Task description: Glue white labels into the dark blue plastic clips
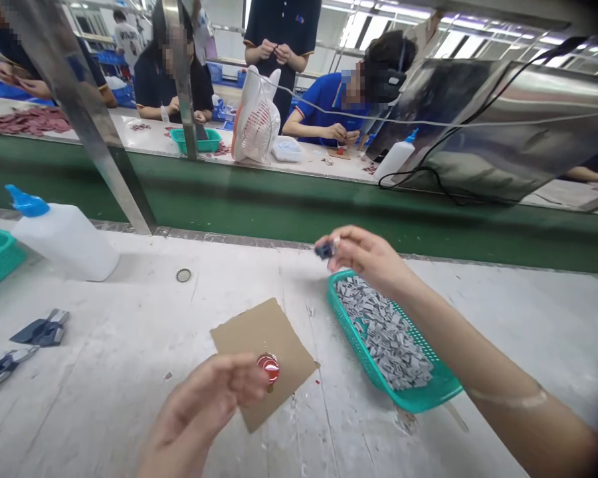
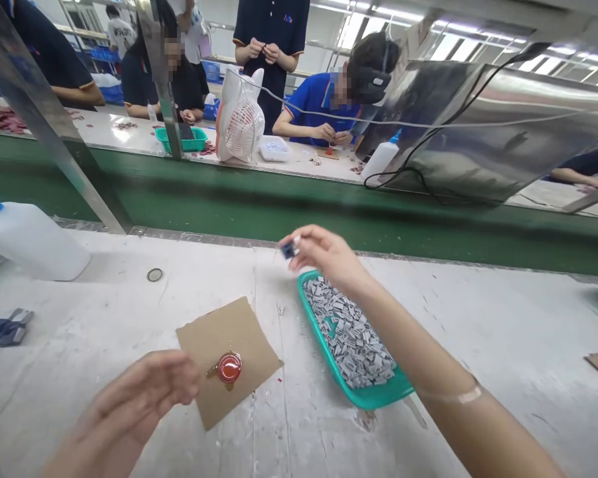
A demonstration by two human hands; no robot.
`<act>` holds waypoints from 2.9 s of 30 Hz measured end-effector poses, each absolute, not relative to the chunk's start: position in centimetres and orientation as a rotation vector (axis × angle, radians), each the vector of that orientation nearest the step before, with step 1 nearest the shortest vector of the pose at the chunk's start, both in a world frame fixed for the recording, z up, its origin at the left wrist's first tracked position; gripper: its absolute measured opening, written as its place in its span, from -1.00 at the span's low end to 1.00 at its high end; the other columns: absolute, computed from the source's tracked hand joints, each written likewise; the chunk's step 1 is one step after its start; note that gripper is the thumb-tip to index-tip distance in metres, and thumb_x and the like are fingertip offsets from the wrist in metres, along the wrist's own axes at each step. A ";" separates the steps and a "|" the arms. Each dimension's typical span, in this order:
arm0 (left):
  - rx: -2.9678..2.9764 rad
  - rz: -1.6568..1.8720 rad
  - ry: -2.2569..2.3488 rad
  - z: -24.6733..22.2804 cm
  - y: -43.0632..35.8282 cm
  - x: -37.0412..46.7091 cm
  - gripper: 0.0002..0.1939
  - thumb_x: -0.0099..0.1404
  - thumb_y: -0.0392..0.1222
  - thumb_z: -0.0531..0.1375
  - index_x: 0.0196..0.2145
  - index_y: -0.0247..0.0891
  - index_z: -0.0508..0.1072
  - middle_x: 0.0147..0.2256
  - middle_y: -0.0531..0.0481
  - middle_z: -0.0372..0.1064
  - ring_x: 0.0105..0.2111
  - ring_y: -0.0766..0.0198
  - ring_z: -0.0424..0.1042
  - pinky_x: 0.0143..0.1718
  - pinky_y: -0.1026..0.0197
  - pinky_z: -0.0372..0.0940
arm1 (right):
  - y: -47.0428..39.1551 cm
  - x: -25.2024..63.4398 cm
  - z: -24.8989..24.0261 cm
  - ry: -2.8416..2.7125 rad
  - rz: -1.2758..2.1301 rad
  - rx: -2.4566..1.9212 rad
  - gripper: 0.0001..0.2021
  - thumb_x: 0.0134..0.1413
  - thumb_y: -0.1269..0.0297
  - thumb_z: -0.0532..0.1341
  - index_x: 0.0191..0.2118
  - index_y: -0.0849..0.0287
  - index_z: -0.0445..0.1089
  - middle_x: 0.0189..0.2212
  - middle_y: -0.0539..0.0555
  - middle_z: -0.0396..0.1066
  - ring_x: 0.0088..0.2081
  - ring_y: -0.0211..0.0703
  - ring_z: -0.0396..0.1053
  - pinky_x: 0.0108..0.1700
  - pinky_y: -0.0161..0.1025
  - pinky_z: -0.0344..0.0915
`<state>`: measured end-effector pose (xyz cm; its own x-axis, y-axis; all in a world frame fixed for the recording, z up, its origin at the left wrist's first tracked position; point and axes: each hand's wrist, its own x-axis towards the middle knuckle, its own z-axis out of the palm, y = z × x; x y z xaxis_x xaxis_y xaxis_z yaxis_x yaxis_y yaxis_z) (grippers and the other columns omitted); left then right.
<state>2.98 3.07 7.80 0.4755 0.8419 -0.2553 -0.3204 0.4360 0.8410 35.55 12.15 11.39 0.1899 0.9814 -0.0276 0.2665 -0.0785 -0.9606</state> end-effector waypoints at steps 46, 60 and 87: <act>0.966 0.954 1.037 0.7 -0.9 4.1 -0.92 0.22 -0.20 0.31 -0.29 -0.15 0.55 -0.21 -0.02 0.59 -0.13 0.18 0.53 -0.18 0.29 0.44 | -2.2 22.4 3.9 -1.216 0.816 -1.723 -0.81 0.17 0.22 0.29 -0.11 0.01 0.57 -0.18 0.10 0.52 -0.14 -0.04 0.49 -0.17 -0.17 0.51; 0.955 0.925 0.988 0.4 -0.7 3.7 -0.89 0.22 -0.26 0.29 -0.25 -0.16 0.55 -0.19 -0.04 0.58 -0.10 0.15 0.53 -0.13 0.21 0.45 | -1.2 21.6 5.2 -1.682 0.542 -1.739 -0.82 0.25 0.36 0.20 -0.13 0.02 0.53 -0.24 0.09 0.47 -0.20 -0.07 0.49 -0.19 -0.20 0.43; 1.102 0.888 0.954 0.4 -0.3 3.3 -0.87 0.27 -0.28 0.25 -0.22 -0.13 0.54 -0.16 -0.01 0.55 -0.08 0.20 0.50 -0.04 0.22 0.41 | -0.8 21.7 5.6 -1.695 0.655 -1.799 -0.80 0.28 0.30 0.17 -0.11 0.01 0.54 -0.23 0.11 0.44 -0.18 -0.03 0.45 -0.20 -0.16 0.39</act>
